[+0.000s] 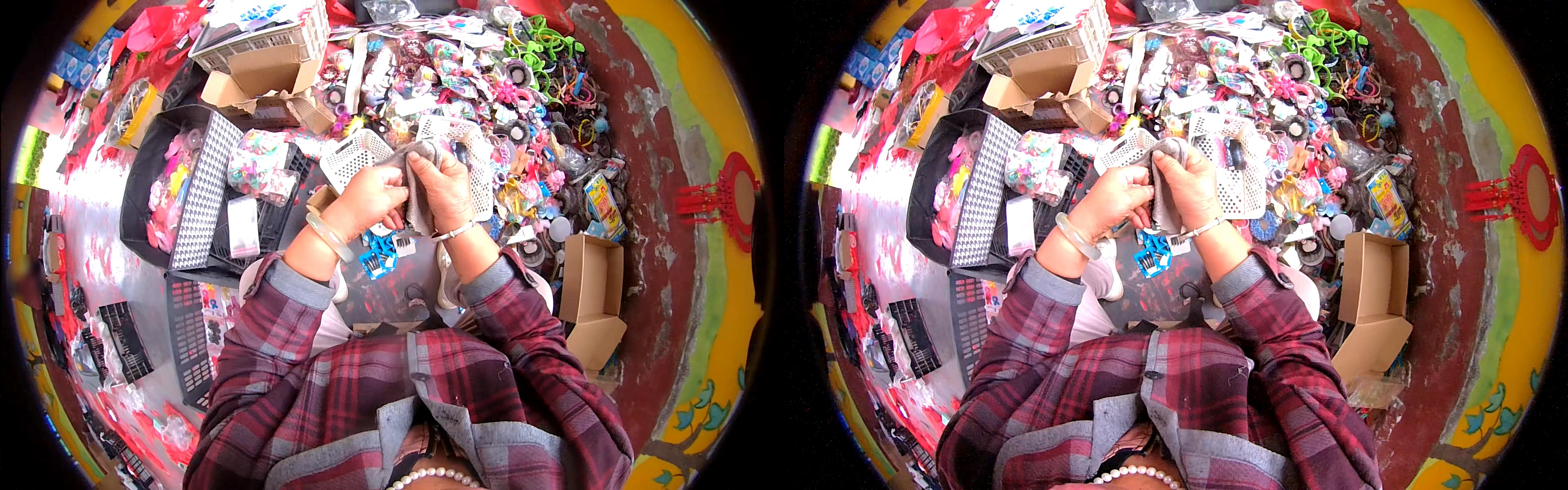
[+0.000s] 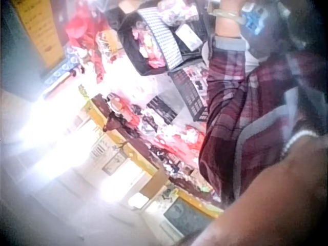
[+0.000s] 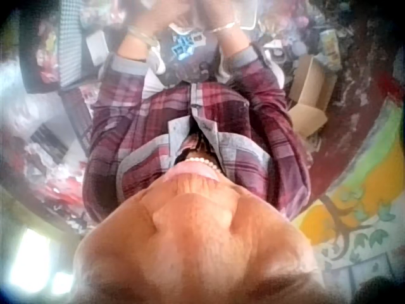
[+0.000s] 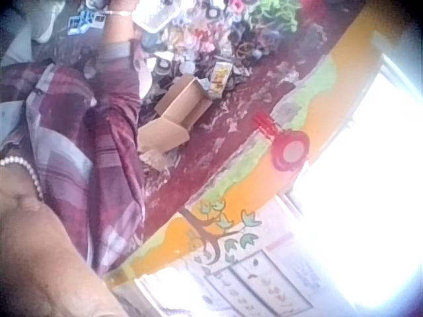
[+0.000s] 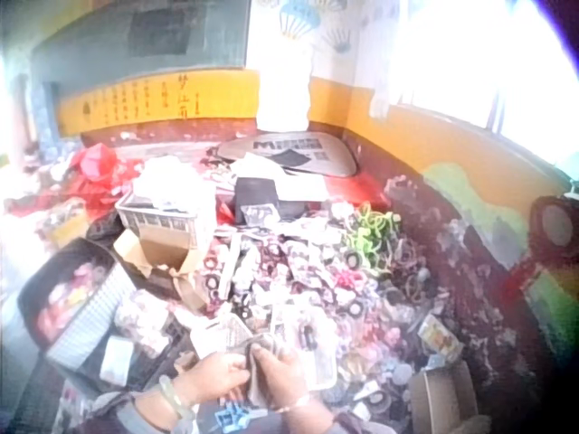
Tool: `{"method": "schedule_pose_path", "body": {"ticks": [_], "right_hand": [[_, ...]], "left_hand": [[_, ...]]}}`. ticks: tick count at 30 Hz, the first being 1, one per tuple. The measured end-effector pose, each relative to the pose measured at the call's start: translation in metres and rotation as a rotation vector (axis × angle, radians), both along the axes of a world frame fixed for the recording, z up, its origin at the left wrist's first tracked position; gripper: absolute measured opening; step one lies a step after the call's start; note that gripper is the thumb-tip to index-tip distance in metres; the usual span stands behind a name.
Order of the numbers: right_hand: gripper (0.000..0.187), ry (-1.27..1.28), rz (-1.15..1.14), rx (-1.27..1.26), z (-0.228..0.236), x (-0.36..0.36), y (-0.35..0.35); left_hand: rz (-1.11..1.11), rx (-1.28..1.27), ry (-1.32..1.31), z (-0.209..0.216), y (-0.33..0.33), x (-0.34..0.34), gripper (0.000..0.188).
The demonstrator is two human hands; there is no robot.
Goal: The person wipes the inside and outside of a white plastic basket with a gray cloth. They then pick up a small plastic-wrapped item from the cluttered floor, wipe it with the cloth, and place it into the basket.
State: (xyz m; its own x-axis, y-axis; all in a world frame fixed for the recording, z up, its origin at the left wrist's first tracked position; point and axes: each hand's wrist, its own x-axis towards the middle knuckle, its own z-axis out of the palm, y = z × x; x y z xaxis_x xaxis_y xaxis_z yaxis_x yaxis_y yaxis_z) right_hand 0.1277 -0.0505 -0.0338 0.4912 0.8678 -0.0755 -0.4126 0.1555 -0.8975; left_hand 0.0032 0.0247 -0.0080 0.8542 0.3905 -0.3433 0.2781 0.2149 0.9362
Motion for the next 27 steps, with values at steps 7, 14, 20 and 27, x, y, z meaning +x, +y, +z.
{"method": "schedule_pose_path", "body": {"ticks": [7, 14, 20, 27], "right_hand": [[0.02, -0.602, -0.298, -0.145, 0.006, 0.006, 0.002], [0.045, 0.045, -0.211, -0.133, 0.021, 0.053, -0.004], [0.033, -0.065, 0.225, -0.354, 0.012, 0.003, 0.001], [0.028, -0.373, -0.011, -0.131, -0.011, -0.017, 0.009]], "left_hand": [[-0.017, 0.015, -0.077, 0.001, 0.004, 0.0, 0.016], [0.201, 0.005, -0.116, -0.002, 0.021, -0.014, 0.017], [0.262, 0.184, -0.104, -0.006, 0.015, -0.005, 0.013], [0.334, -0.002, -0.124, -0.008, 0.019, -0.009, 0.016]]}}
